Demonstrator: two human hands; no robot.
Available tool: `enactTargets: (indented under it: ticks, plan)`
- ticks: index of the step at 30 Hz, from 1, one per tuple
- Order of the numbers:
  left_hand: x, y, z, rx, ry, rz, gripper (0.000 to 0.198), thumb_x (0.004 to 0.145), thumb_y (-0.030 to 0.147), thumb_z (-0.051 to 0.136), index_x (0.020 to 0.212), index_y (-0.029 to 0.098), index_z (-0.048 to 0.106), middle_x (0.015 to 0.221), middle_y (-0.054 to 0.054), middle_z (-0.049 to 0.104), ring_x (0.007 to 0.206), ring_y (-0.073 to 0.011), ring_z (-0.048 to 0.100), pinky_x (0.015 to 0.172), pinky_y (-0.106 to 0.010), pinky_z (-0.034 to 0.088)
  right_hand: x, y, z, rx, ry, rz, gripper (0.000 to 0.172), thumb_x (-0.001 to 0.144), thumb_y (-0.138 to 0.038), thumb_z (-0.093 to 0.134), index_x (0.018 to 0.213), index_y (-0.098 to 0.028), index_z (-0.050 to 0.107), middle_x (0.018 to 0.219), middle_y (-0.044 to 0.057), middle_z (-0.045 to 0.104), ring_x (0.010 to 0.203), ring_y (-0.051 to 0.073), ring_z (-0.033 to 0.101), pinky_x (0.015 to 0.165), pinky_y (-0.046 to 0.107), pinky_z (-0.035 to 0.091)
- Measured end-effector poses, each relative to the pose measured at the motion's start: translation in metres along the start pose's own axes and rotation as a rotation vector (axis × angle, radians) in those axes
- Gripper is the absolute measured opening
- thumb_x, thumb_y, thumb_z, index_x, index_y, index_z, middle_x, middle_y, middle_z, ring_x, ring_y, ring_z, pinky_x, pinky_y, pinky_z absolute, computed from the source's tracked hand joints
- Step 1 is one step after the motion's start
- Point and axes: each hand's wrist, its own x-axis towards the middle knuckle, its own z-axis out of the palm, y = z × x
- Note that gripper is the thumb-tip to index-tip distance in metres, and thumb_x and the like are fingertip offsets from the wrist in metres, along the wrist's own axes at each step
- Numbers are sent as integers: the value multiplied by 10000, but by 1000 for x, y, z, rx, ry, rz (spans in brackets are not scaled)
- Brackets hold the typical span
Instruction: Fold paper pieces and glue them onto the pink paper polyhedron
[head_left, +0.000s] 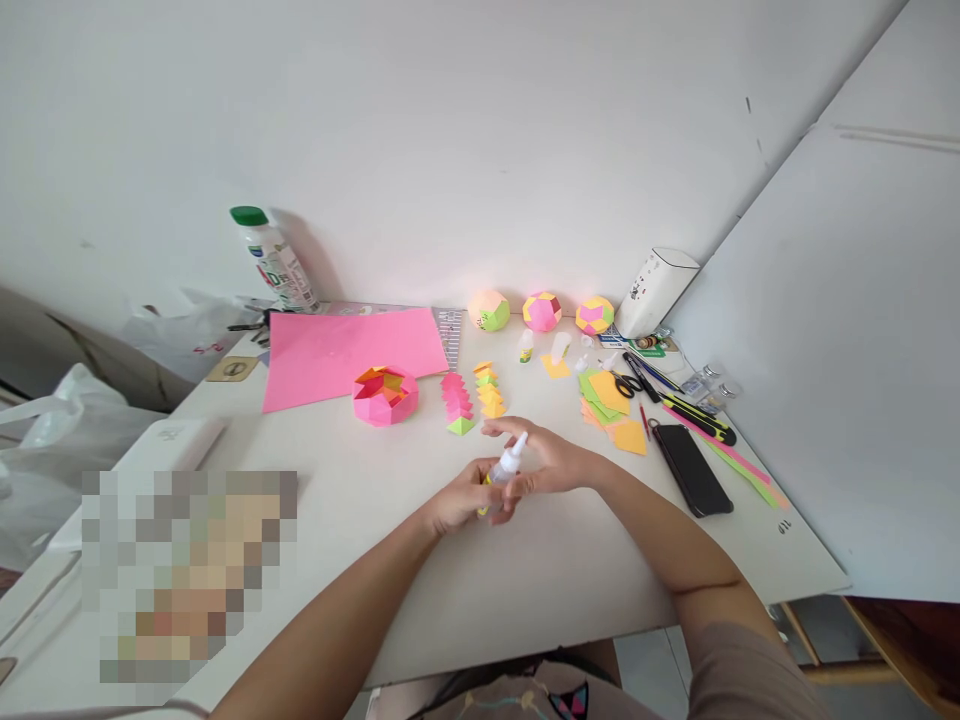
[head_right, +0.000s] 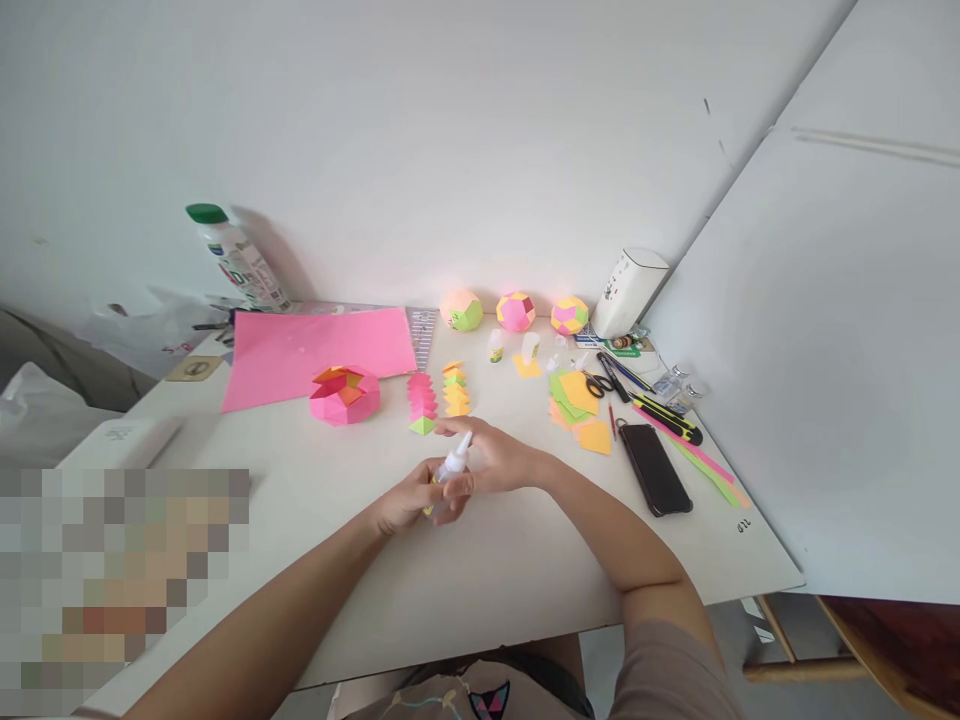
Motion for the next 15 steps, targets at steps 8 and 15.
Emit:
enactTargets:
  ticks: [8, 15]
  plan:
    - [-2, -2, 17, 32, -51, -98, 207, 567, 241, 676, 694, 156, 536, 637, 10, 537, 501, -91, 463, 475, -246, 347, 6, 5, 28, 327, -104, -146, 387, 878, -519, 524, 937, -182, 707, 1170, 108, 659, 1253, 238, 485, 1027, 430, 385]
    - [6, -8, 23, 398, 448, 72, 166, 585, 145, 588, 734, 175, 522, 619, 34, 505, 628, -138, 514, 537, -249, 387, 9, 0, 41, 381, 219, 24, 454, 840, -544, 555, 580, -179, 628, 1049, 98, 706, 1279, 237, 462, 1039, 394, 375]
